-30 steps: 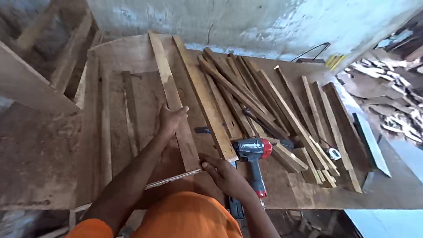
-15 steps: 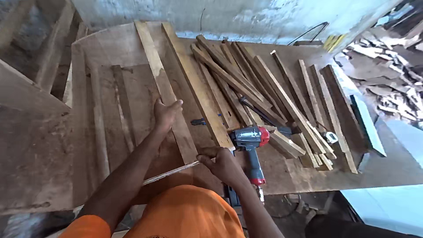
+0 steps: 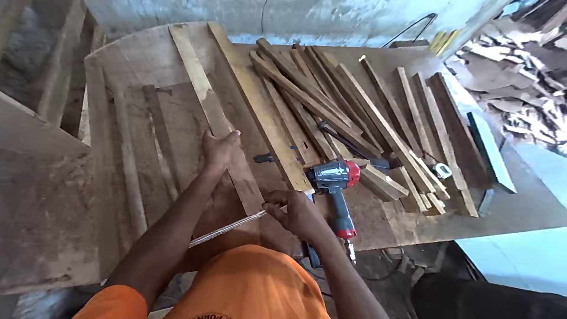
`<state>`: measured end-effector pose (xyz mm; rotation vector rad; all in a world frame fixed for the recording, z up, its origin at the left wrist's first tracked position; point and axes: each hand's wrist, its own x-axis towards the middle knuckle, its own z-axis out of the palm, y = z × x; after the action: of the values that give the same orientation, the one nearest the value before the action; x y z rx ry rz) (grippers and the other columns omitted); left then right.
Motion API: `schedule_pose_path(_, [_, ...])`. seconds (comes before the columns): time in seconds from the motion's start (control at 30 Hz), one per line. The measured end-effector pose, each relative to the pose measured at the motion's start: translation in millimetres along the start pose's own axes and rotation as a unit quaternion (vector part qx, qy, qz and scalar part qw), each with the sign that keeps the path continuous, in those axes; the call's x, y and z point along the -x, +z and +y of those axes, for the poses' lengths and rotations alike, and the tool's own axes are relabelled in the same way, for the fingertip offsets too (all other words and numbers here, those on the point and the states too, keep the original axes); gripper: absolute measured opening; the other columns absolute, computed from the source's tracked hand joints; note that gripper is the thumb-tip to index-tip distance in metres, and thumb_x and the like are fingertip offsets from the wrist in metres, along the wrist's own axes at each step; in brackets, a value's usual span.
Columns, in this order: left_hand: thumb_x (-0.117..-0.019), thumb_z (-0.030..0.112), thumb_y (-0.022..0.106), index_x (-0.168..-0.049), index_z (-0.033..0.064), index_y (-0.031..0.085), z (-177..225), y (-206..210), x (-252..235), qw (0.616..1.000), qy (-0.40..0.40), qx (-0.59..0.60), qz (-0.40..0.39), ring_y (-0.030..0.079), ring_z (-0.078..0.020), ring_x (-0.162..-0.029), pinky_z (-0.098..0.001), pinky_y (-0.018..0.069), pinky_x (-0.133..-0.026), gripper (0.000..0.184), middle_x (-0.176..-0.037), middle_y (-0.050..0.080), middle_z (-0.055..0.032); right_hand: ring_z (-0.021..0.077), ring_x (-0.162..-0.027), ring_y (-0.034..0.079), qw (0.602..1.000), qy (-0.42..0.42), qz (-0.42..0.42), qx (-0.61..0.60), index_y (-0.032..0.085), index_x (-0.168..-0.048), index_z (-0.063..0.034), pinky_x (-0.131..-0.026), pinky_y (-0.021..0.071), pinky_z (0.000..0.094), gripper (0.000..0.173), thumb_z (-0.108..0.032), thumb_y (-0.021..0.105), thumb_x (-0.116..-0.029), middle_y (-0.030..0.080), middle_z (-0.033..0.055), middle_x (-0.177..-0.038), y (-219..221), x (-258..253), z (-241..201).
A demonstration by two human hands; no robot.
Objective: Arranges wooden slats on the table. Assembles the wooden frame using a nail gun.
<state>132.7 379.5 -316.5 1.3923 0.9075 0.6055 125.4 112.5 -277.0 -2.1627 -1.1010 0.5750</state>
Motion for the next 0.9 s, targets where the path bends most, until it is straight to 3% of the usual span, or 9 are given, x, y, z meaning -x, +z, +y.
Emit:
schedule_pose_path(0.17, [-0.0798, 0.028, 0.089, -0.134, -0.0018, 0.053, 0.8, -1.6, -0.3, 0.999, 0.002, -0.05, 0.004, 0.072, -0.0269, -0.101, -0.048, 0.0611, -0.09, 0.071, -0.116, 0.069, -0.0181, 0.0136, -0.08, 0.07, 0.999, -0.033, 0.039, -0.012, 0.077, -0.103, -0.0184, -0.073, 0.0605, 0.0443, 0.013, -0.027, 0.068, -0.0989, 0.074, -0.0021, -0.092, 5.3, 4.4, 2.3])
schedule_pose_path(0.3, [-0.0815, 0.026, 0.087, -0.134, -0.0025, 0.053, 4.6, -0.3, 4.5, 0.999, 0.005, -0.05, -0.001, 0.072, -0.026, -0.1, -0.0464, 0.0617, -0.089, 0.069, -0.114, 0.07, -0.0176, 0.0134, -0.108, 0.069, 0.976, -0.095, 0.179, -0.076, 0.071, -0.123, -0.0091, -0.093, 0.06, 0.0378, 0.026, -0.018, 0.063, -0.0999, 0.071, 0.0031, -0.122, 8.5, 23.3, 21.0])
schedule_pose_path(0.47, [-0.0802, 0.026, 0.089, -0.134, -0.0006, 0.055, 1.6, -0.1, 2.6, 0.999, 0.011, -0.043, 0.01, 0.073, -0.0243, -0.099, -0.0447, 0.0625, -0.089, 0.068, -0.116, 0.07, -0.016, 0.0183, -0.113, 0.068, 0.922, 0.067, 0.363, -0.118, 0.062, -0.132, -0.0003, -0.099, 0.0574, 0.0398, 0.034, -0.018, 0.057, -0.1038, 0.069, 0.0116, -0.127, -29.9, 71.8, 107.0])
schedule_pose_path(0.57, [-0.0818, 0.021, 0.087, -0.139, -0.0011, 0.05, 2.2, 0.6, 3.2, 1.0, 0.018, -0.025, 0.005, 0.074, -0.0248, -0.096, -0.0442, 0.0643, -0.086, 0.072, -0.117, 0.069, -0.0168, 0.0321, -0.118, 0.065, 0.91, 0.239, 0.331, -0.067, 0.052, -0.142, 0.0008, -0.1, 0.0537, 0.0523, 0.047, -0.023, 0.062, -0.102, 0.062, 0.0214, -0.134, -38.9, 86.6, 187.5])
schedule_pose_path(0.63, [-0.082, 0.019, 0.087, -0.139, -0.0015, 0.051, 4.6, 2.9, 2.7, 1.0, 0.016, -0.024, 0.007, 0.074, -0.025, -0.094, -0.0438, 0.0645, -0.085, 0.071, -0.117, 0.07, -0.0171, 0.0488, -0.122, 0.058, 0.908, 0.335, 0.245, -0.05, 0.045, -0.146, 0.0063, -0.101, 0.0465, 0.0676, 0.061, -0.028, 0.066, -0.1001, 0.055, 0.0326, -0.138, -41.2, 82.8, 224.3])
schedule_pose_path(0.67, [-0.0818, 0.018, 0.087, -0.139, -0.0015, 0.051, 4.0, 3.9, 2.1, 1.0, 0.016, -0.019, 0.009, 0.075, -0.0255, -0.092, -0.0439, 0.0653, -0.083, 0.071, -0.116, 0.071, -0.0171, 0.0494, -0.117, 0.061, 0.912, 0.361, 0.193, -0.042, 0.046, -0.145, 0.0064, -0.097, 0.048, 0.0689, 0.062, -0.031, 0.066, -0.1005, 0.059, 0.0327, -0.133, -39.4, 77.2, 238.5])
schedule_pose_path(0.77, [-0.0825, 0.014, 0.086, -0.138, -0.0022, 0.05, 2.9, 2.9, 6.6, 1.0, 0.015, -0.008, 0.015, 0.075, -0.0249, -0.089, -0.0418, 0.0663, -0.079, 0.068, -0.115, 0.07, -0.0168, 0.0398, -0.081, 0.067, 0.923, 0.37, 0.088, -0.056, 0.063, -0.12, 0.0019, -0.073, 0.0533, 0.0641, 0.04, -0.034, 0.063, -0.1021, 0.068, 0.0238, -0.094, -30.1, 50.8, 264.7])
schedule_pose_path(0.83, [-0.0841, 0.015, 0.085, -0.138, -0.0009, 0.051, 7.3, 3.1, 6.4, 1.0, -0.001, -0.006, 0.015, 0.076, -0.0251, -0.087, -0.041, 0.0672, -0.076, 0.066, -0.113, 0.07, -0.0159, 0.0301, -0.075, 0.07, 0.911, 0.375, 0.073, -0.154, 0.063, -0.123, -0.0015, -0.07, 0.059, 0.0536, 0.039, -0.034, 0.063, -0.1024, 0.071, 0.0173, -0.091, -31.5, 29.1, 280.6])
schedule_pose_path(0.9, [-0.0854, 0.018, 0.084, -0.133, 0.0, 0.055, 8.7, 3.5, 6.4, 0.999, -0.015, -0.035, 0.016, 0.076, -0.0236, -0.086, -0.04, 0.0668, -0.077, 0.059, -0.109, 0.072, -0.0135, 0.0196, -0.068, 0.069, 0.88, 0.363, 0.077, -0.295, 0.061, -0.124, -0.0022, -0.064, 0.0609, 0.0392, 0.029, -0.021, 0.064, -0.102, 0.071, 0.0111, -0.086, -33.8, 16.7, 289.8])
